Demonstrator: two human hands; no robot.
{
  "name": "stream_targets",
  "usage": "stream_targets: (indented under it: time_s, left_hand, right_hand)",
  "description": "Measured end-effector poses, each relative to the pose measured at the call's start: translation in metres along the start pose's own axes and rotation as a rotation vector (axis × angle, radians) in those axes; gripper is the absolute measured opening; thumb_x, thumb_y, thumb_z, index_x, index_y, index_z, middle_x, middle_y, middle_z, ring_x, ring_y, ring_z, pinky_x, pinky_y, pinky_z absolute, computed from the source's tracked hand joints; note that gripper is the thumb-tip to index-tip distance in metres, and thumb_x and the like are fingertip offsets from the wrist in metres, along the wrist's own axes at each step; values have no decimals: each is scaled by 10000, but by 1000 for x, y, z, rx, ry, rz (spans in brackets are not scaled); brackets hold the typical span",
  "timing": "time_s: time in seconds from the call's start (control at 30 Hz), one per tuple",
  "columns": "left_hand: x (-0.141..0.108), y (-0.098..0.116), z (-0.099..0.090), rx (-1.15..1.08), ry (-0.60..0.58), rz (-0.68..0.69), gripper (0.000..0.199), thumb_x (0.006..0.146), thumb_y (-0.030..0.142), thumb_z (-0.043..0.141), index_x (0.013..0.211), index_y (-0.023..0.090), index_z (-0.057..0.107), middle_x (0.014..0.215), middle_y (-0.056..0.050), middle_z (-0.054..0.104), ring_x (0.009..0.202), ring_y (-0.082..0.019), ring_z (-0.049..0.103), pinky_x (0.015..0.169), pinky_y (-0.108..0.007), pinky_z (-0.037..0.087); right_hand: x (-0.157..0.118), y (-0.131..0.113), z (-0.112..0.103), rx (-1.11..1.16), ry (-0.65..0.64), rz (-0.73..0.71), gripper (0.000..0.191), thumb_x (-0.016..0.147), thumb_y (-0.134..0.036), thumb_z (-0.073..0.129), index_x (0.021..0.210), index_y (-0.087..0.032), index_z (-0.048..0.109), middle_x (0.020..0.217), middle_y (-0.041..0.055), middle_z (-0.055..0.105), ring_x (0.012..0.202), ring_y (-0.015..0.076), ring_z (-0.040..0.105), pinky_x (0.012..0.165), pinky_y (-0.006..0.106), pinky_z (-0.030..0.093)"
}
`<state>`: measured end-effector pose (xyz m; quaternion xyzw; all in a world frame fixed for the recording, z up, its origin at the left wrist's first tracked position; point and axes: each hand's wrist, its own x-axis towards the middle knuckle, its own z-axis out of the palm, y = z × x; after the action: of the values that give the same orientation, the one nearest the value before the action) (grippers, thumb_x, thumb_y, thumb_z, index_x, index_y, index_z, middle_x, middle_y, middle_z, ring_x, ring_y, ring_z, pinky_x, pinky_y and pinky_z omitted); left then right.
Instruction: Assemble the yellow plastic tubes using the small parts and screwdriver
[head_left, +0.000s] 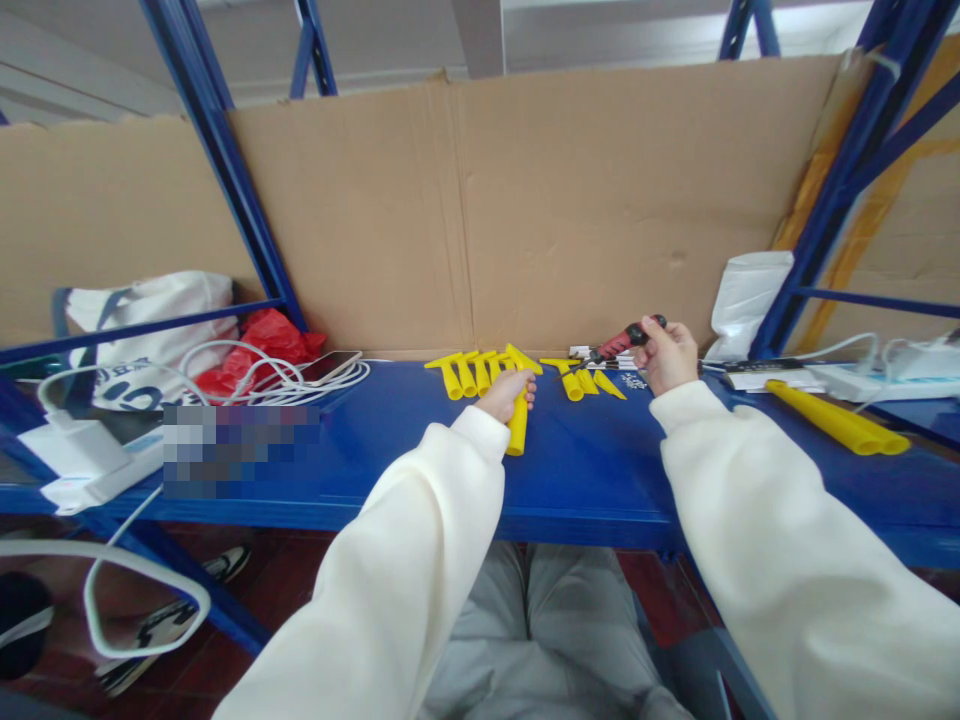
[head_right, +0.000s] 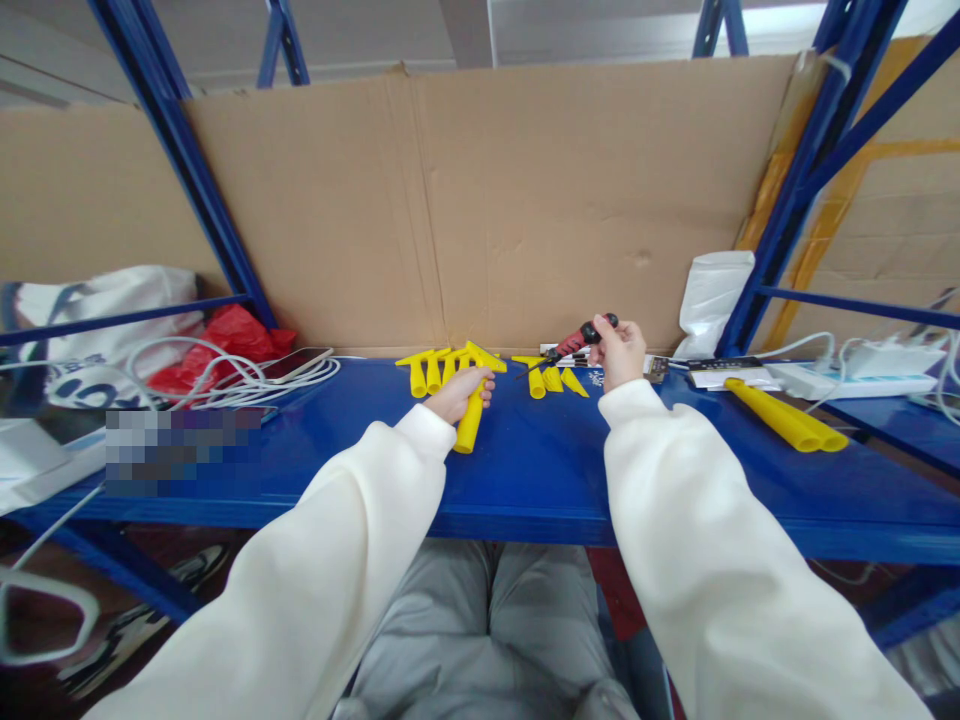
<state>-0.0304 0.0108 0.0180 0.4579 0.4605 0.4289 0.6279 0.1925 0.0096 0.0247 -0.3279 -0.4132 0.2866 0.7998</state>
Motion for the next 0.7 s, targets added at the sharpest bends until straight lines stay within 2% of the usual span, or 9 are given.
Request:
stream_targets:
  time_s: [0.13,0.5,0.7]
  left_hand:
    - [2,0,-1,11,-2,17,237,877,58,438,679,189,441,476,77,383,340,-46,318,381,-177,273]
    - [1,-1,-1,12,-2,26,230,883,61,436,689,184,444,472,79,387,340,-41,320,383,-177,276]
    - [4,-3,-1,-12,6,25,202,859,74,477,691,185,456,481,74,391,350,-47,327,385,-175,278]
  right_hand:
    - [0,-2,1,-12,30,0,541,562,-404,860,695,-233,364,413,-147,391,296,70,418,298,178,290]
    - [-13,-9,8,-79,-108,83,502,632,-368,810,635,-231,327,382,-125,359,297,67,376,304,184,288]
    - [-13,-7,6,-194,-151,154,493,668,-388,774,614,-240,307,360,-104,349,308,73,371,321,194,297]
